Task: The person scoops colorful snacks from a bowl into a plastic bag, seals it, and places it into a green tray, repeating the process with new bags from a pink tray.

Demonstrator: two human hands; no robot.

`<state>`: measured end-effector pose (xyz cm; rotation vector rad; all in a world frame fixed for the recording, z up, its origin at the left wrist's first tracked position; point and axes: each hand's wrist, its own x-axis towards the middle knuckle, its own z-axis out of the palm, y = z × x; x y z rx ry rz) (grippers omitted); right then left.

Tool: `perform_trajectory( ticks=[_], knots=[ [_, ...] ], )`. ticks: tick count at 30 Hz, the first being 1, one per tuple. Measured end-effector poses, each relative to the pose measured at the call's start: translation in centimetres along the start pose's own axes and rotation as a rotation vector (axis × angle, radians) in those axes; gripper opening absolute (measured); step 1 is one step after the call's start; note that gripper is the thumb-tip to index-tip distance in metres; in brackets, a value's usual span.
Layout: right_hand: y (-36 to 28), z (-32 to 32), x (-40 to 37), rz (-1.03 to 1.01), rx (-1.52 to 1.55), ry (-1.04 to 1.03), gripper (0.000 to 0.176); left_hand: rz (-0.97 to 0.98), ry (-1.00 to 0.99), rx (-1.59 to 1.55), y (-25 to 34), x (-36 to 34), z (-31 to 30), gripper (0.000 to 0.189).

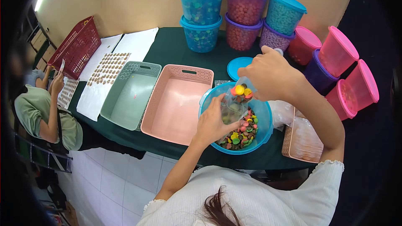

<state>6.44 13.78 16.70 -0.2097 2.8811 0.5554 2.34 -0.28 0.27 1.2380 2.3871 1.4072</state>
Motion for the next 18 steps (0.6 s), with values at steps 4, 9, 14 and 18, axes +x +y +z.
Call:
perform_trajectory(
  ticks=[4,9,14,18],
  knots=[
    [-0.3,-0.2,0.1,-0.013,-0.05,-0.029,0.038,0.007,0.0,0.016,0.0,-0.1,0.0,0.081],
    [-0.1,0.0,-0.5,-0.023,-0.023,0.007,0.04,0.005,-0.005,0.015,0.2,0.0,-0.1,0.082],
    [0.1,0.1,-1.2,-0.014,0.026,0.013,0.044,-0.021,-0.024,-0.002,0.4,0.0,-0.2,0.083],
    [-0.1,-0.2,-2.1,-0.017,0.086,0.023,0.045,-0.007,-0.043,-0.006,0.6,-0.1,-0.4,0.085]
  ],
)
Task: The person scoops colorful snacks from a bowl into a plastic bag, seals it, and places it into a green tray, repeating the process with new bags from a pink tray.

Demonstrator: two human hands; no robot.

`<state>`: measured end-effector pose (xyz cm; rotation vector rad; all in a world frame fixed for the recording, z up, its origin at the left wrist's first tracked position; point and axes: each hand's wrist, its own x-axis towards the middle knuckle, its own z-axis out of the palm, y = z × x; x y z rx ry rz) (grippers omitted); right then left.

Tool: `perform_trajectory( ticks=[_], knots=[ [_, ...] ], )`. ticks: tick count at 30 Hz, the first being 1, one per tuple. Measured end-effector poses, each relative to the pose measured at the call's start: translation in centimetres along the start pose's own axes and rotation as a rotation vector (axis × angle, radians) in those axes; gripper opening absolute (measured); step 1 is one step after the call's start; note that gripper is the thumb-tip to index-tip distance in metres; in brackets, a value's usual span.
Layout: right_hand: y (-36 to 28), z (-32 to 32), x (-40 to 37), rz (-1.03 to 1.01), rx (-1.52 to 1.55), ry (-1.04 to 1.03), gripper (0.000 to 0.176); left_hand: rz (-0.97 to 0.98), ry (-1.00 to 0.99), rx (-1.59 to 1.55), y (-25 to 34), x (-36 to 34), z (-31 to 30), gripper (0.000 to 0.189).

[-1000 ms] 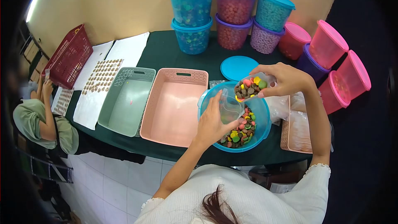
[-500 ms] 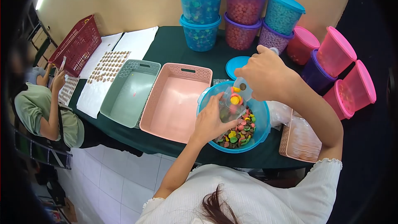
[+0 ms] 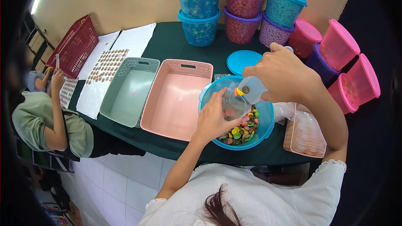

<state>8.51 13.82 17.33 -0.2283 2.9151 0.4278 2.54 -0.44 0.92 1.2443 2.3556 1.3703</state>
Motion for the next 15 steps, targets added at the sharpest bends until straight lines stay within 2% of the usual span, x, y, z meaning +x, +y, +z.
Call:
perform_trajectory(
  ticks=[4,8,10,13,15],
  knots=[
    [-0.3,-0.6,-1.5,0.038,0.005,0.082,0.043,0.041,0.026,0.03,-0.5,-0.2,0.2,0.087],
    [-0.2,-0.6,-2.4,0.199,0.029,0.157,0.041,0.045,0.012,-0.03,-0.8,-0.4,0.2,0.087],
    [-0.3,0.2,-2.4,0.258,0.008,0.167,0.041,0.117,0.103,-0.028,-1.4,-0.4,0.5,0.085],
    [-1.0,4.2,-0.9,0.254,-0.034,0.038,0.042,0.08,0.116,-0.151,-2.1,-0.3,0.8,0.083],
    [-1.1,9.3,0.8,0.176,-0.069,0.032,0.037,0.13,0.148,-0.125,-2.5,-0.1,1.1,0.084]
  ],
)
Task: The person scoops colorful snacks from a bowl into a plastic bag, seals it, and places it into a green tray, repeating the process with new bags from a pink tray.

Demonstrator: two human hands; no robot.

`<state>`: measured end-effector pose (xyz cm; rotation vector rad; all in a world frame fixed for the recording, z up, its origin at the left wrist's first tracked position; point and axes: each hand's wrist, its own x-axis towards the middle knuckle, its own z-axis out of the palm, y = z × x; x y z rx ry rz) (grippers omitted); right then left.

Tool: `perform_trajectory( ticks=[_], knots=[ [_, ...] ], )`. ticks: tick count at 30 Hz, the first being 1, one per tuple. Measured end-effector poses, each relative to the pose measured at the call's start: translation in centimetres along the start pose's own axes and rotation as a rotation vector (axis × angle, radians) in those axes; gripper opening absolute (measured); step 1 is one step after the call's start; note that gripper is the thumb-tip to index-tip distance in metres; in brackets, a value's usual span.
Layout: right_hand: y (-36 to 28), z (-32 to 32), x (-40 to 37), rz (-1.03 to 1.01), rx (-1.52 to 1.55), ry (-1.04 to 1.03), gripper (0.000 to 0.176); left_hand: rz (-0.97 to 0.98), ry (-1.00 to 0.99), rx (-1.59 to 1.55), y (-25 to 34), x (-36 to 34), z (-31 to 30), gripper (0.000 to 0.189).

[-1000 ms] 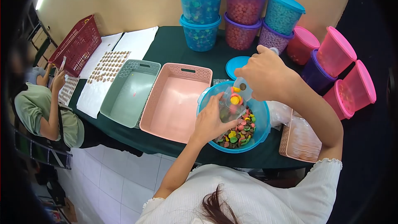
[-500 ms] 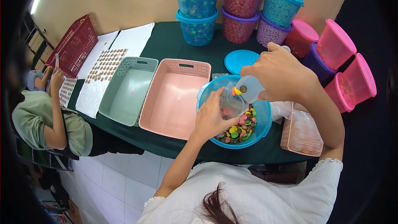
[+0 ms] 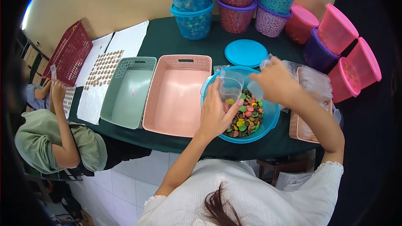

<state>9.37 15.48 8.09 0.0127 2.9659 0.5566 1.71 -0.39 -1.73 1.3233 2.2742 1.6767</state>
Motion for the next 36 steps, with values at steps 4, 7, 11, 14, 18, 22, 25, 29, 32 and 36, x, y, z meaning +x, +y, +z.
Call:
perform_trajectory(
  ticks=[4,7,11,14,18,22,25,29,32,36],
  knots=[
    [-1.8,5.8,1.9,0.09,-0.036,-0.017,0.027,0.078,0.023,0.078,0.3,0.0,0.0,0.088],
    [-2.3,6.1,1.7,0.079,-0.068,-0.134,0.024,0.023,-0.014,0.094,1.4,0.1,-0.4,0.09],
    [-2.4,4.7,1.6,-0.032,-0.054,-0.379,0.026,-0.005,0.001,0.083,1.0,-0.1,-0.2,0.092],
    [-1.7,3.1,2.1,-0.041,0.11,-0.653,0.035,-0.003,0.026,0.116,0.8,-0.2,-0.1,0.092],
    [-1.9,3.5,2.5,-0.074,0.095,-0.696,0.044,-0.039,0.042,0.106,0.9,-0.2,-0.1,0.091],
    [-1.1,3.6,1.9,-0.176,0.185,-0.671,0.052,-0.049,0.042,0.119,1.2,-0.2,-0.1,0.091],
    [-1.1,3.9,1.4,-0.197,0.248,-0.595,0.053,-0.106,0.013,0.09,1.5,-0.2,-0.2,0.091],
    [-1.4,4.6,0.8,-0.319,0.202,-0.403,0.046,-0.072,0.035,0.109,1.1,-0.2,0.0,0.09],
    [-1.6,7.2,0.1,-0.362,0.165,-0.105,0.052,-0.076,0.027,0.118,1.1,-0.1,0.0,0.089],
    [-1.0,6.9,0.0,-0.377,0.217,-0.124,0.055,-0.061,0.024,0.093,1.2,-0.1,-0.1,0.089]
  ],
)
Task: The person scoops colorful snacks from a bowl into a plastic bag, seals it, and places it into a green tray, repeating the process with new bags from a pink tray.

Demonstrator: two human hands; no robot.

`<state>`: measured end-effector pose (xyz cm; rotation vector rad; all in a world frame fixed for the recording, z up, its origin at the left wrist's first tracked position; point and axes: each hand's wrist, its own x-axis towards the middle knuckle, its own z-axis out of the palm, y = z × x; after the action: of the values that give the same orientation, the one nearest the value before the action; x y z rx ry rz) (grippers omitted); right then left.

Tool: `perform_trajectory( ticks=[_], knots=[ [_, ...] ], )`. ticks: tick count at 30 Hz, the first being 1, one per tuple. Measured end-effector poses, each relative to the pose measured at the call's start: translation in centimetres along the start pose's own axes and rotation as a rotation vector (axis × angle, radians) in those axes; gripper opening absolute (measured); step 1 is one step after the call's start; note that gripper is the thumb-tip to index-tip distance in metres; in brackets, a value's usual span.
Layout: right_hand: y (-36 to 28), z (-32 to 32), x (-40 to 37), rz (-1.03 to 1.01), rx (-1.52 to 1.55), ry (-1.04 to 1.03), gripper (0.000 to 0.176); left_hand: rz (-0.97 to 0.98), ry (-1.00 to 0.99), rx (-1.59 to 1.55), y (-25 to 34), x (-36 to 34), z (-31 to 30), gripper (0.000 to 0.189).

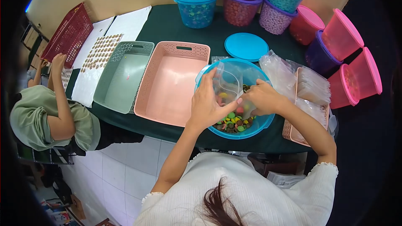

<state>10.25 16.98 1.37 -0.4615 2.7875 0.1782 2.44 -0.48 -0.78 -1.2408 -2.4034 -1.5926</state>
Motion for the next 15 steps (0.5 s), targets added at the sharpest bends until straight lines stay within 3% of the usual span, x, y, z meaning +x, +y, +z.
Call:
perform_trajectory(
  ticks=[2,6,9,11,15],
  knots=[
    [0.1,-0.2,-0.1,0.024,0.312,-0.121,0.058,0.02,-0.004,-0.01,0.0,0.0,0.0,0.088],
    [-0.8,1.9,1.0,0.064,0.317,-0.053,0.059,0.017,-0.006,0.008,-0.2,0.0,0.0,0.087],
    [-0.5,1.3,1.1,0.043,0.439,-0.035,0.045,0.018,-0.009,-0.003,-0.3,-0.1,0.0,0.086],
    [-0.2,-0.5,0.4,0.13,0.65,-0.031,0.049,0.038,0.003,-0.01,-0.4,0.2,-0.1,0.086],
    [0.2,-2.3,-1.3,0.255,0.644,0.067,0.062,0.09,-0.005,-0.021,-0.3,0.2,-0.4,0.088]
  ],
)
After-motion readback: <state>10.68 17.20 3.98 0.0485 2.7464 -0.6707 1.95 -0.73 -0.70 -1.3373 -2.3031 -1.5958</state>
